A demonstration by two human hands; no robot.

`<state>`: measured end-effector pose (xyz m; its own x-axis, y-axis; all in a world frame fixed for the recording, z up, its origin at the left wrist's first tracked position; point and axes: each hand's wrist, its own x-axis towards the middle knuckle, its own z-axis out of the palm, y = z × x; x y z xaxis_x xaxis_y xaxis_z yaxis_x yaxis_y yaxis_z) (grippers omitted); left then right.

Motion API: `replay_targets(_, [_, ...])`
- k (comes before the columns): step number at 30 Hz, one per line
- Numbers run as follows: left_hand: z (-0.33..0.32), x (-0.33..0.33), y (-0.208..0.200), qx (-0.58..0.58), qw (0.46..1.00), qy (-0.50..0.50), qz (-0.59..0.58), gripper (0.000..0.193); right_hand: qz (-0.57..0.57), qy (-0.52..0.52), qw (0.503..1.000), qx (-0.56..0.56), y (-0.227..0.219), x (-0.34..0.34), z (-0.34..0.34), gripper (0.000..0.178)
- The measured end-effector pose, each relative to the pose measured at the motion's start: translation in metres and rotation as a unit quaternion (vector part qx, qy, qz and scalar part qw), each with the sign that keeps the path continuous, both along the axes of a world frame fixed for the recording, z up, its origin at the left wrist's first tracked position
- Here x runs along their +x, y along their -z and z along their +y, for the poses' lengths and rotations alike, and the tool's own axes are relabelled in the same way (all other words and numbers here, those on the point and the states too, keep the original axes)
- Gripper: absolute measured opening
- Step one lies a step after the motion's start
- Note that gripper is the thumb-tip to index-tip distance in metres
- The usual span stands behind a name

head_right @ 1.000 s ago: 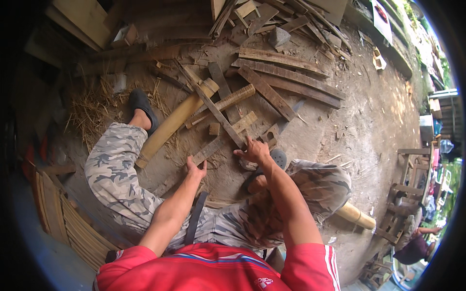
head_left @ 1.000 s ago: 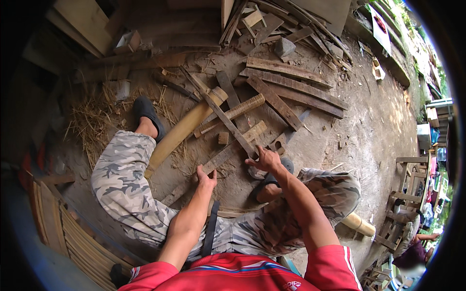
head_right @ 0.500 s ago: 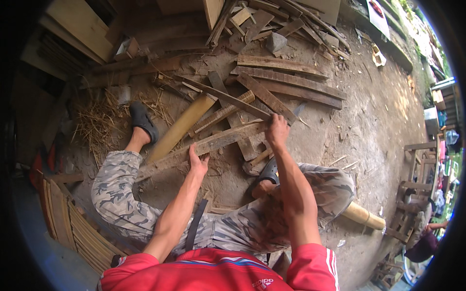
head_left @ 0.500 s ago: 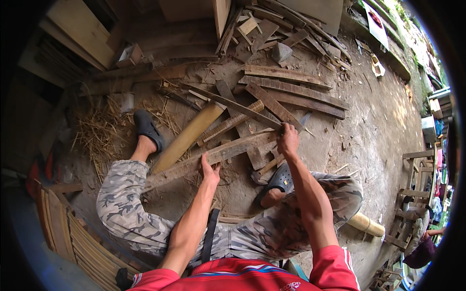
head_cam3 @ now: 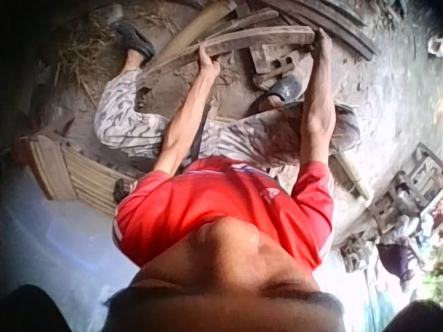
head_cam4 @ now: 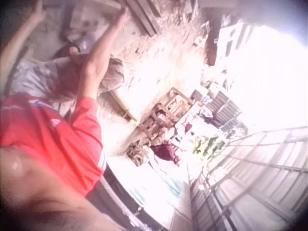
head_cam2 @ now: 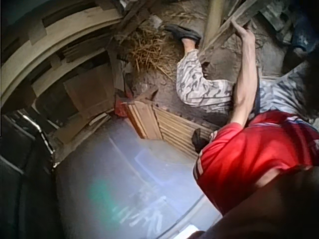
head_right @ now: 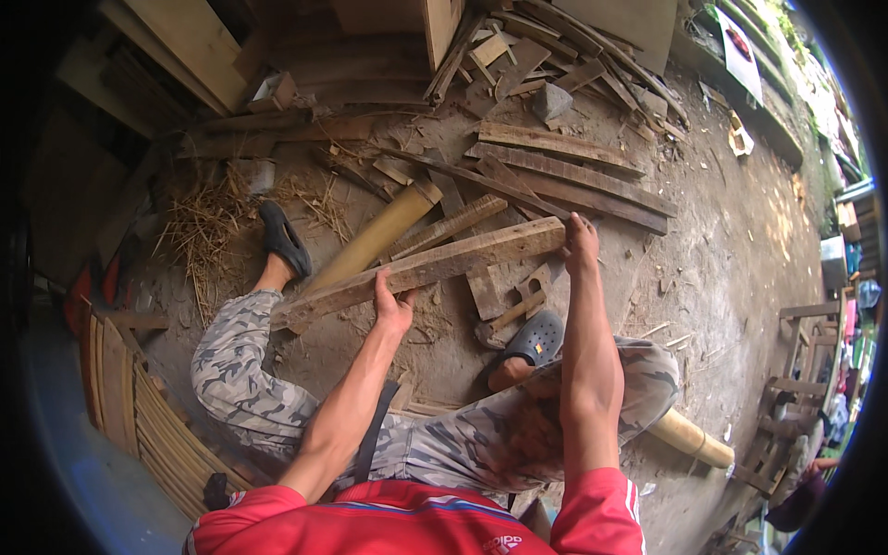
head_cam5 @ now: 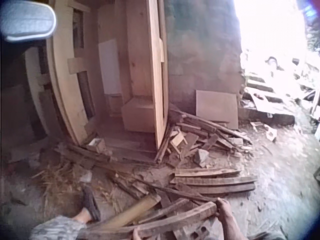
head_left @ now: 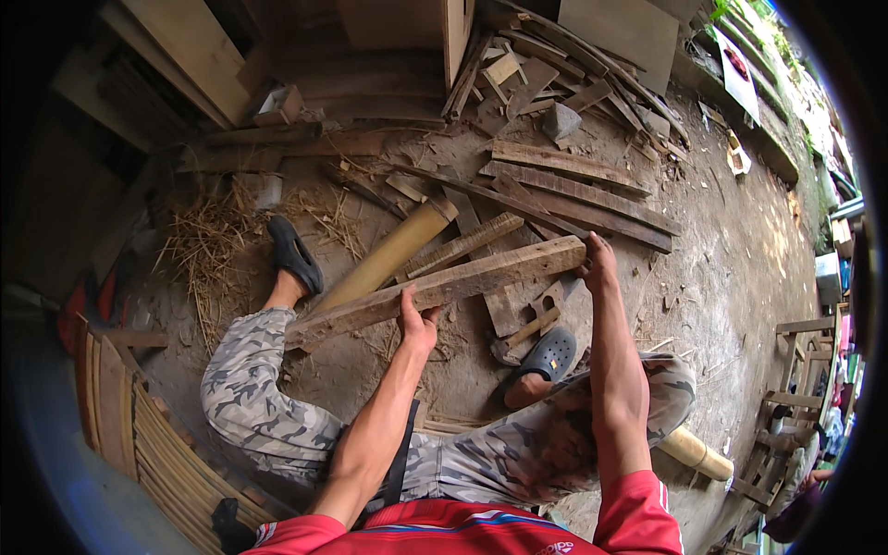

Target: The person sits on the floor and uses a hammer to split a piece of wood into smaller sections. They repeatedly strike the wood, reposition it, and continue splitting it until it breaks apart.

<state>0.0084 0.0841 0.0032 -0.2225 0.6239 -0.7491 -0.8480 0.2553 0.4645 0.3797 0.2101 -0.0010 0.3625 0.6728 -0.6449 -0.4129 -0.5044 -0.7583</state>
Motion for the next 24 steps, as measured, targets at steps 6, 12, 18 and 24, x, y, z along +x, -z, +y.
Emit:
replay_targets(6, [0.010,0.012,-0.033,0.024,0.998,0.026,0.060,0.057,0.155,0.110,0.979,-0.076,0.041,-0.033,-0.039,0.042])
replay_targets(12, [0.044,0.056,-0.049,0.061,0.992,0.087,0.065,0.067,0.056,-0.156,0.911,0.377,0.159,0.111,-0.094,0.061])
replay_targets(18, [0.059,-0.064,-0.039,-0.062,0.965,-0.051,0.248,0.092,0.170,0.089,0.970,-0.151,0.085,-0.039,-0.113,0.040])
replay_targets(24, [0.059,-0.067,-0.072,-0.013,0.913,0.013,0.408,0.095,-0.249,-0.284,0.901,-0.215,0.082,0.012,-0.143,0.049])
